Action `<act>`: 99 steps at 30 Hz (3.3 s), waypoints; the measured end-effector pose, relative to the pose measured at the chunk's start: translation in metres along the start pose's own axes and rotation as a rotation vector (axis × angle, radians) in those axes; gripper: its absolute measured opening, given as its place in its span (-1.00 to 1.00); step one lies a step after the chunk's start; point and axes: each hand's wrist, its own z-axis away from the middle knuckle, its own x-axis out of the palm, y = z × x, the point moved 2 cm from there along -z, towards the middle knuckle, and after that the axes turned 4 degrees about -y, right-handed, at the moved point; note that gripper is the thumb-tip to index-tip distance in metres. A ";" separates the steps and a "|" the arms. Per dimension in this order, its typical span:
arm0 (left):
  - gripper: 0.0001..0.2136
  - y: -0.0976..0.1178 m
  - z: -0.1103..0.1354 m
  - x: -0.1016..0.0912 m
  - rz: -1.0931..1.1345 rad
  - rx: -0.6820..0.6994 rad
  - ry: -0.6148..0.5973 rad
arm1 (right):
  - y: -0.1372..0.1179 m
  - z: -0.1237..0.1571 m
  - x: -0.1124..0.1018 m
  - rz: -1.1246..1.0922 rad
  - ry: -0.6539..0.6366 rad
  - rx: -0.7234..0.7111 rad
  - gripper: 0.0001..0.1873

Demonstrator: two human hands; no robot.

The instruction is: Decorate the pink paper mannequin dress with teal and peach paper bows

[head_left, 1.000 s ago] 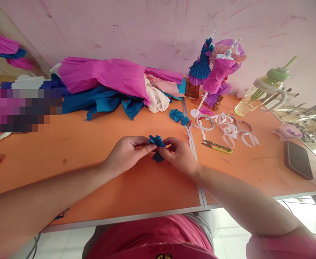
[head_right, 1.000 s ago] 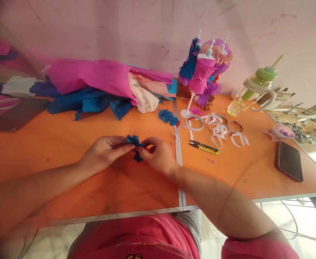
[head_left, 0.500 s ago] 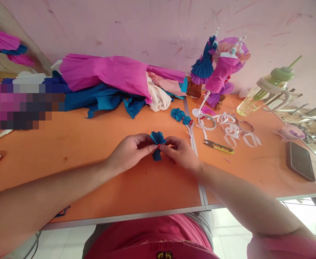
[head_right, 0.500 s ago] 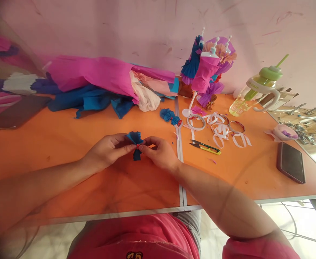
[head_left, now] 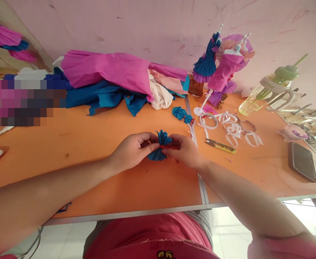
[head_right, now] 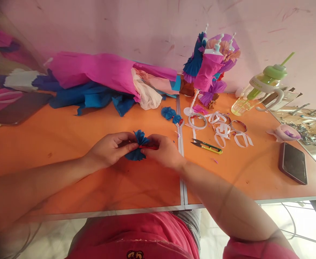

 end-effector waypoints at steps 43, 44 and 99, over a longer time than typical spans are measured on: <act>-0.73 0.011 0.005 -0.002 -0.026 0.074 0.204 | -0.005 0.004 0.005 0.155 0.266 -0.083 -0.80; -0.73 0.012 0.006 -0.002 -0.062 0.082 0.213 | -0.005 0.004 0.007 0.152 0.303 -0.078 -0.80; -0.63 0.001 0.003 0.000 0.061 -0.082 -0.032 | -0.006 0.005 -0.002 0.273 0.239 -0.103 -0.71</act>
